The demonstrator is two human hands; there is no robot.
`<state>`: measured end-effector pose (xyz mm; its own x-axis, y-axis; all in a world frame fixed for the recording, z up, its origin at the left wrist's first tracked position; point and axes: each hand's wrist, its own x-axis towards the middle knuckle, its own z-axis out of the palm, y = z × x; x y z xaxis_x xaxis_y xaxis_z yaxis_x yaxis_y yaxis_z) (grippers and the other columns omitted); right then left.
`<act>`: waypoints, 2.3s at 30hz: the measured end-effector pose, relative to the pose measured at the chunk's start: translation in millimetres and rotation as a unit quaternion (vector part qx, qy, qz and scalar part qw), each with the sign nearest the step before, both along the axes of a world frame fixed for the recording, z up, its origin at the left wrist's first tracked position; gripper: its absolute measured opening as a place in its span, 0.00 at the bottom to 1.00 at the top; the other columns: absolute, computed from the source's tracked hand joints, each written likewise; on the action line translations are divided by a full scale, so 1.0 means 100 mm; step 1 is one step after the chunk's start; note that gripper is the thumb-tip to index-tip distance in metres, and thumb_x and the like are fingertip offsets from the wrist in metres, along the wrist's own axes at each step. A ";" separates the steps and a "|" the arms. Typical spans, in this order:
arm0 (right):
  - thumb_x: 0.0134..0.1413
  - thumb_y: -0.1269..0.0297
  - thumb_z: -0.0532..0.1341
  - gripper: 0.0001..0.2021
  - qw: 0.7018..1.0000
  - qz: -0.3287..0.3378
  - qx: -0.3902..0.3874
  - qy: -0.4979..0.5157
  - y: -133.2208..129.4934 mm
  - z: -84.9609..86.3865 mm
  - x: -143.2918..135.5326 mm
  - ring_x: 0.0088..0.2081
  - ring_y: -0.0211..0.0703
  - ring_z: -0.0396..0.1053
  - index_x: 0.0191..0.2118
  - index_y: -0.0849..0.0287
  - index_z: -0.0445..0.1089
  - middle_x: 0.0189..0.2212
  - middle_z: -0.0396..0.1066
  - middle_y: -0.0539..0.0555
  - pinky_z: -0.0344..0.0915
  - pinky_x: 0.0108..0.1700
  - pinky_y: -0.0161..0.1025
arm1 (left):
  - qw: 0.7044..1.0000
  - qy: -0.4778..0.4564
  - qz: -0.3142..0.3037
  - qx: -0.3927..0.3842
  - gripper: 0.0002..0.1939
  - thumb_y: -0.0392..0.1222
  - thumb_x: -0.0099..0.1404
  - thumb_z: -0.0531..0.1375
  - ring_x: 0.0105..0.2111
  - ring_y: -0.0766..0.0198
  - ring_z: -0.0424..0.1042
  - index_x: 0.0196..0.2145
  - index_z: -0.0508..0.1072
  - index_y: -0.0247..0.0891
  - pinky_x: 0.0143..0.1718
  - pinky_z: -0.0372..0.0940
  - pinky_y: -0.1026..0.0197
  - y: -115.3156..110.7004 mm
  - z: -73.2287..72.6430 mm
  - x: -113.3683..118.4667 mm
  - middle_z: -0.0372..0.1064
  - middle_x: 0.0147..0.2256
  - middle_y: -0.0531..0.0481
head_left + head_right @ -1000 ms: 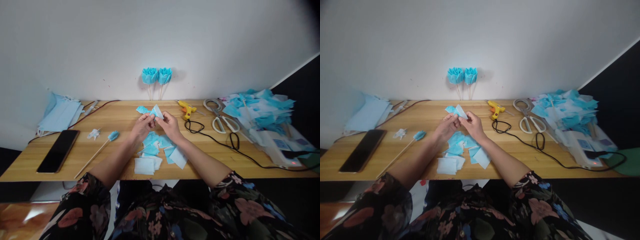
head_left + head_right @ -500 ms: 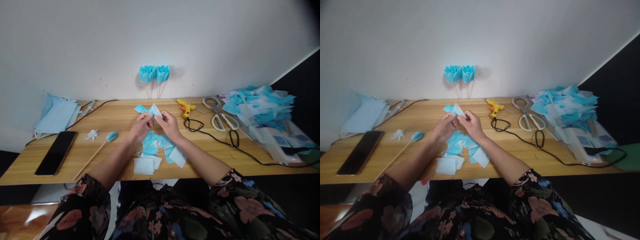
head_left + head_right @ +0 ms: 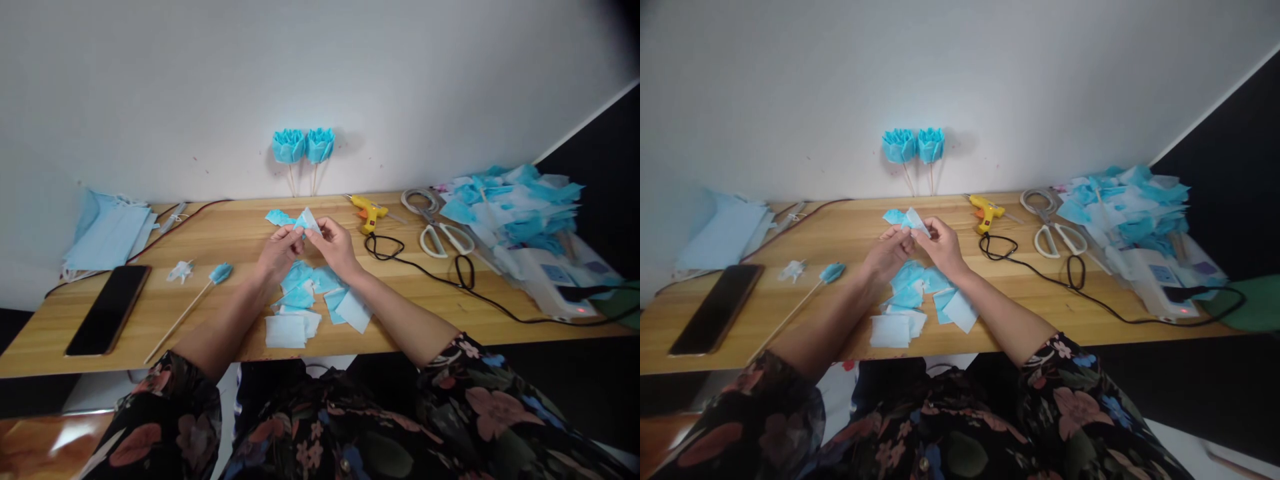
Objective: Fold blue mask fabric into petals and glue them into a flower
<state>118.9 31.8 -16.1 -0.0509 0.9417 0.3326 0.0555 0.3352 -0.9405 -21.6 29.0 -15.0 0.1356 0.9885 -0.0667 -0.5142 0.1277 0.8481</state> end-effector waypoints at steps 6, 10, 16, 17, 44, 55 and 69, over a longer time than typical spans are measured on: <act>0.55 0.52 0.64 0.13 1.000 -0.008 0.006 -0.014 -0.01 0.00 0.00 0.28 0.36 0.62 0.32 0.55 0.68 0.27 0.69 0.47 0.60 0.33 0.37 | 1.000 -0.002 -0.007 0.005 0.19 0.45 0.56 0.74 0.20 0.73 0.60 0.24 0.68 0.37 0.27 0.57 0.66 0.00 -0.01 -0.01 0.60 0.17 0.58; 0.56 0.50 0.64 0.14 0.999 -0.021 0.006 -0.034 -0.02 0.01 0.00 0.29 0.37 0.62 0.31 0.55 0.68 0.27 0.69 0.47 0.61 0.34 0.37 | 1.000 -0.010 -0.007 -0.003 0.19 0.44 0.57 0.74 0.21 0.72 0.60 0.23 0.67 0.37 0.26 0.57 0.66 -0.01 0.00 0.00 0.59 0.18 0.58; 0.56 0.51 0.64 0.13 0.999 -0.024 0.006 -0.029 -0.02 0.00 0.01 0.29 0.37 0.64 0.31 0.56 0.68 0.27 0.70 0.47 0.62 0.34 0.37 | 1.000 -0.015 -0.009 -0.008 0.18 0.42 0.57 0.74 0.21 0.73 0.60 0.23 0.67 0.37 0.26 0.57 0.66 -0.01 0.01 0.00 0.60 0.18 0.58; 0.56 0.51 0.65 0.13 1.000 -0.018 0.004 -0.020 -0.01 -0.01 0.01 0.30 0.37 0.65 0.32 0.56 0.69 0.29 0.71 0.48 0.62 0.35 0.37 | 1.000 -0.016 -0.009 -0.010 0.18 0.42 0.57 0.74 0.21 0.73 0.60 0.23 0.67 0.37 0.26 0.57 0.66 -0.01 0.02 0.00 0.60 0.18 0.58; 0.57 0.52 0.63 0.13 0.997 -0.005 0.002 -0.071 -0.01 -0.01 0.02 0.26 0.36 0.58 0.29 0.55 0.67 0.23 0.63 0.46 0.56 0.31 0.36 | 0.998 -0.051 0.018 -0.032 0.22 0.40 0.58 0.74 0.20 0.73 0.57 0.21 0.63 0.37 0.25 0.55 0.66 0.02 0.11 -0.05 0.55 0.17 0.59; 0.53 0.46 0.67 0.19 0.998 0.052 -0.025 -0.022 0.00 -0.05 0.03 0.33 0.39 0.68 0.41 0.56 0.75 0.33 0.75 0.50 0.65 0.37 0.37 | 0.998 -0.039 0.025 -0.033 0.21 0.40 0.59 0.73 0.19 0.74 0.58 0.22 0.64 0.37 0.25 0.57 0.67 0.04 0.10 -0.06 0.56 0.18 0.60; 0.53 0.45 0.66 0.19 0.999 0.041 -0.022 -0.010 0.00 0.02 0.05 0.36 0.41 0.70 0.39 0.56 0.74 0.35 0.76 0.51 0.67 0.41 0.39 | 1.000 0.011 0.013 0.020 0.22 0.46 0.55 0.74 0.19 0.73 0.59 0.20 0.66 0.37 0.25 0.56 0.65 0.04 0.07 -0.07 0.58 0.16 0.58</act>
